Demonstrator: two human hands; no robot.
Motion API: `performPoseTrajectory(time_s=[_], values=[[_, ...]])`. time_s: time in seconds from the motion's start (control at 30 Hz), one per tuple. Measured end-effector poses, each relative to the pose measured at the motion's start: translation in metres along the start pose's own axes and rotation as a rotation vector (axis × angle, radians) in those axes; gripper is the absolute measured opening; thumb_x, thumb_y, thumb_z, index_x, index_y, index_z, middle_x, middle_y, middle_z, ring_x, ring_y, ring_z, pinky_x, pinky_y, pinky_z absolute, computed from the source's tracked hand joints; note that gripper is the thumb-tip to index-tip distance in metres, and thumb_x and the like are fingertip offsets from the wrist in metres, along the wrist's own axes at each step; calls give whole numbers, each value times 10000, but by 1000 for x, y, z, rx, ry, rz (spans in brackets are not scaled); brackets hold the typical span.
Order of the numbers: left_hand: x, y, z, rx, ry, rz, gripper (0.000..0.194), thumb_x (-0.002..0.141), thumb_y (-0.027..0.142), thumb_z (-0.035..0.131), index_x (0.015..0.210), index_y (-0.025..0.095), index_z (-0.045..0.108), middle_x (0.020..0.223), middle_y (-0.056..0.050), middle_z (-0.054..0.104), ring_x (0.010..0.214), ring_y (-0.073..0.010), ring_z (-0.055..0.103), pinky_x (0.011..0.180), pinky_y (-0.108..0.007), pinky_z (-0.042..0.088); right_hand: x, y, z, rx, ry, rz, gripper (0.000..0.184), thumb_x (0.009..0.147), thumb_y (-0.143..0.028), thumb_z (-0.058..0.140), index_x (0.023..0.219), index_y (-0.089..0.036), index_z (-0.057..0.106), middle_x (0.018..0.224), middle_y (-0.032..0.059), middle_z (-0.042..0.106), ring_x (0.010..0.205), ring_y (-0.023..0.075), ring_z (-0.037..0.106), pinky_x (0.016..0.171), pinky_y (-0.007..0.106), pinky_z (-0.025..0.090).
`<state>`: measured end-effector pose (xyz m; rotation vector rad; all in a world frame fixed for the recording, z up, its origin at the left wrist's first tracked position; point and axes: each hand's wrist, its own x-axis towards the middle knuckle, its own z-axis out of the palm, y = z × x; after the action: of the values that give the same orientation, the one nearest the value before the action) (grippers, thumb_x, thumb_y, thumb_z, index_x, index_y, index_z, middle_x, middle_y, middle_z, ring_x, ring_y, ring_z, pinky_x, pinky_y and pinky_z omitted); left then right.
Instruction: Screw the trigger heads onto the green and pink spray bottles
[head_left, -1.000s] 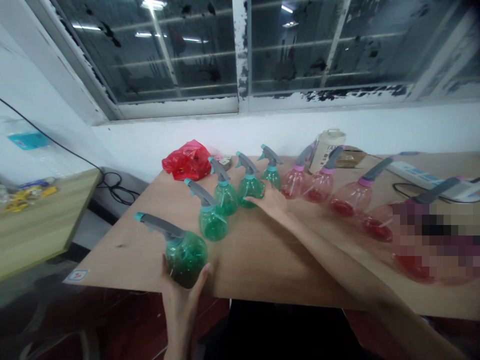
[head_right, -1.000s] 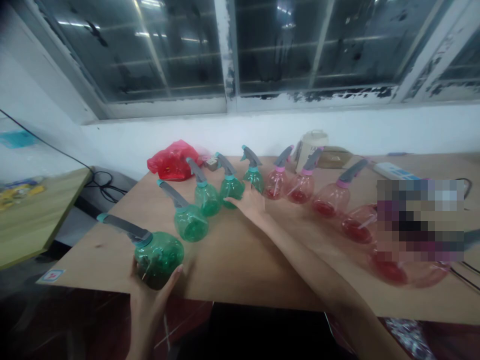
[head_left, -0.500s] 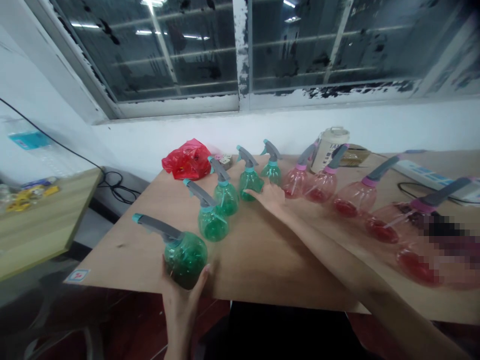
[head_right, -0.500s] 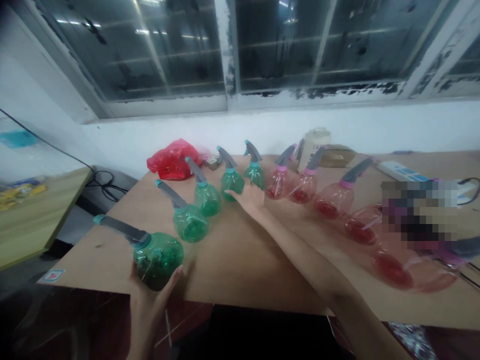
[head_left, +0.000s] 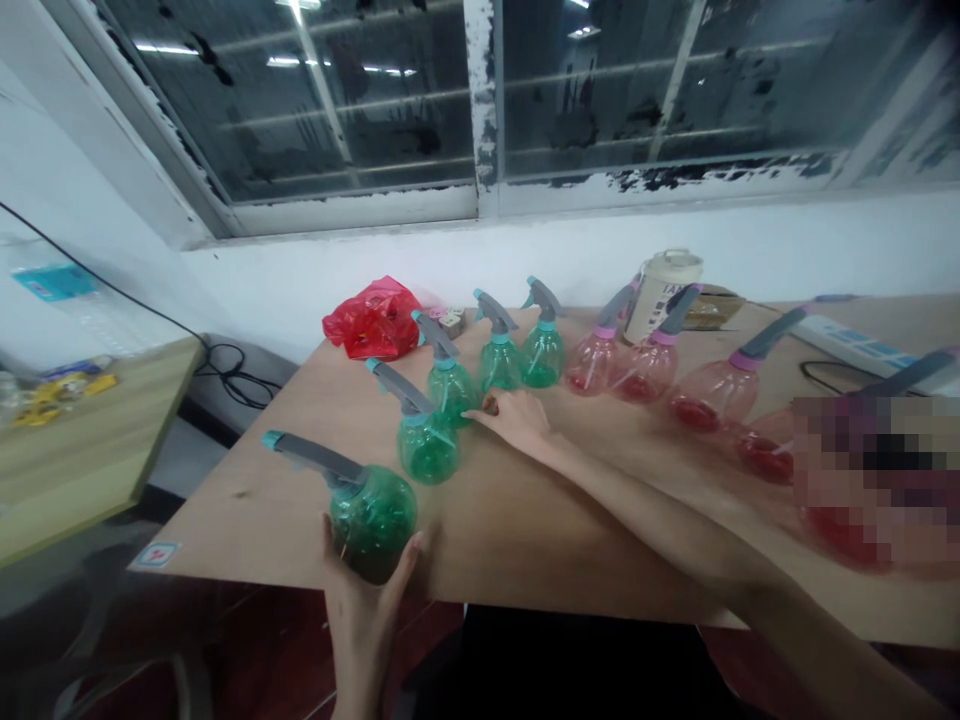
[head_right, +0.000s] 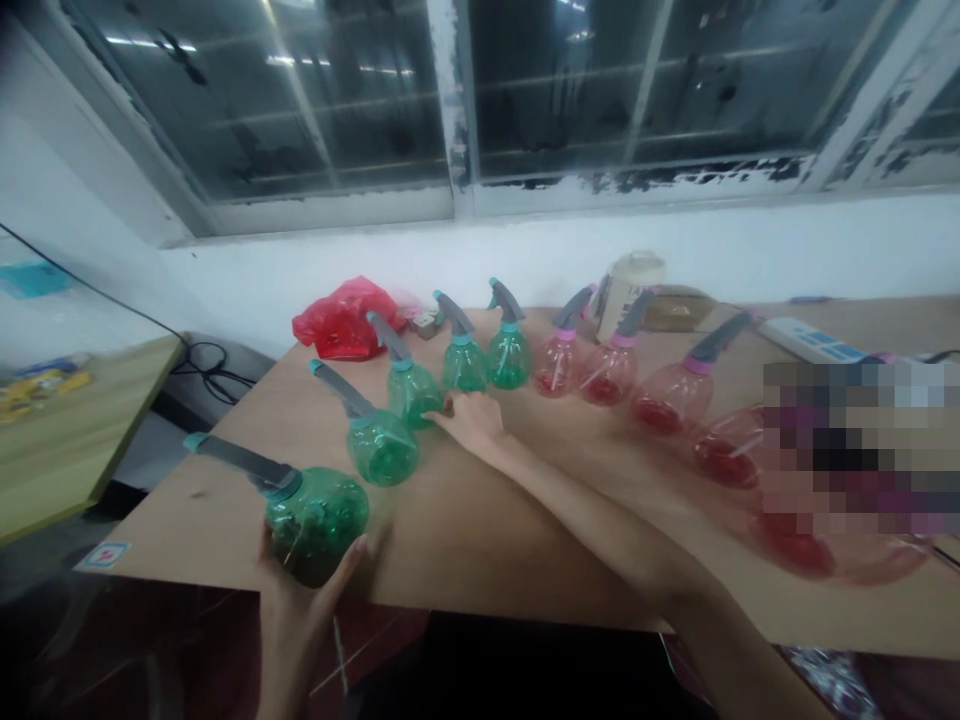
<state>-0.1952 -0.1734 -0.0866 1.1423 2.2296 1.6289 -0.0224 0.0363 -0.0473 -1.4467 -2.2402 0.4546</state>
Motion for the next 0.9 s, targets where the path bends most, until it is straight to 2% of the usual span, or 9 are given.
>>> performPoseTrajectory(time_s=[0.13,0.27,0.4,0.47,0.53,0.63,0.77,0.9], values=[[-2,-3,-1,22,-13,-38,1150,557,431,855,1498,197,235,1447,-180,455,1330,-411,454,1098,-589,369,6,-3,-4,10,-12,-8,390,848,-593,609,882,-213,688,841,67,749,847,259,706,667,318,487],[-2,0,-1,58,-4,-30,1143,575,469,838,1505,199,232,1470,-188,423,1325,-417,456,1082,-604,384,7,-7,-20,34,-2,-21,361,853,-549,632,971,-209,665,868,61,736,878,251,696,692,321,496],[-2,4,0,54,-4,-15,1130,571,467,840,1492,168,258,1446,-195,446,1324,-436,450,1080,-618,385,14,-20,-34,181,107,-140,468,807,-493,708,1143,-186,598,1074,87,696,942,233,669,772,343,519],[-3,5,0,57,5,-13,1120,565,463,841,1482,158,274,1439,-195,452,1330,-440,441,1087,-614,381,21,-29,-37,262,172,-215,532,787,-459,737,1203,-172,569,1164,113,659,988,240,653,831,373,521],[-3,6,0,40,7,-18,1124,561,457,843,1482,160,270,1432,-194,460,1331,-443,439,1082,-616,388,30,-37,-35,279,200,-233,569,784,-451,739,1237,-160,556,1217,141,633,1060,270,631,871,410,516],[-6,6,-1,-1,-13,-28,1177,558,453,846,1505,165,210,1460,-205,429,1321,-444,453,1061,-619,413,44,-45,-27,224,183,-209,524,799,-466,720,1185,-132,600,1203,172,642,1123,316,604,901,444,503],[-14,11,-6,-7,-25,-57,1265,554,466,848,1535,151,115,1517,-232,344,1302,-440,476,1054,-622,419,56,-46,-20,188,166,-219,348,845,-458,680,1021,-158,674,1089,137,695,1088,293,620,906,415,500],[-26,25,-17,-2,57,-89,1267,540,419,861,1539,205,112,1555,-213,271,1325,-432,451,1066,-612,409,58,-46,-29,194,244,-257,356,848,-453,682,1047,-158,668,1090,125,694,1090,287,601,889,396,502]])
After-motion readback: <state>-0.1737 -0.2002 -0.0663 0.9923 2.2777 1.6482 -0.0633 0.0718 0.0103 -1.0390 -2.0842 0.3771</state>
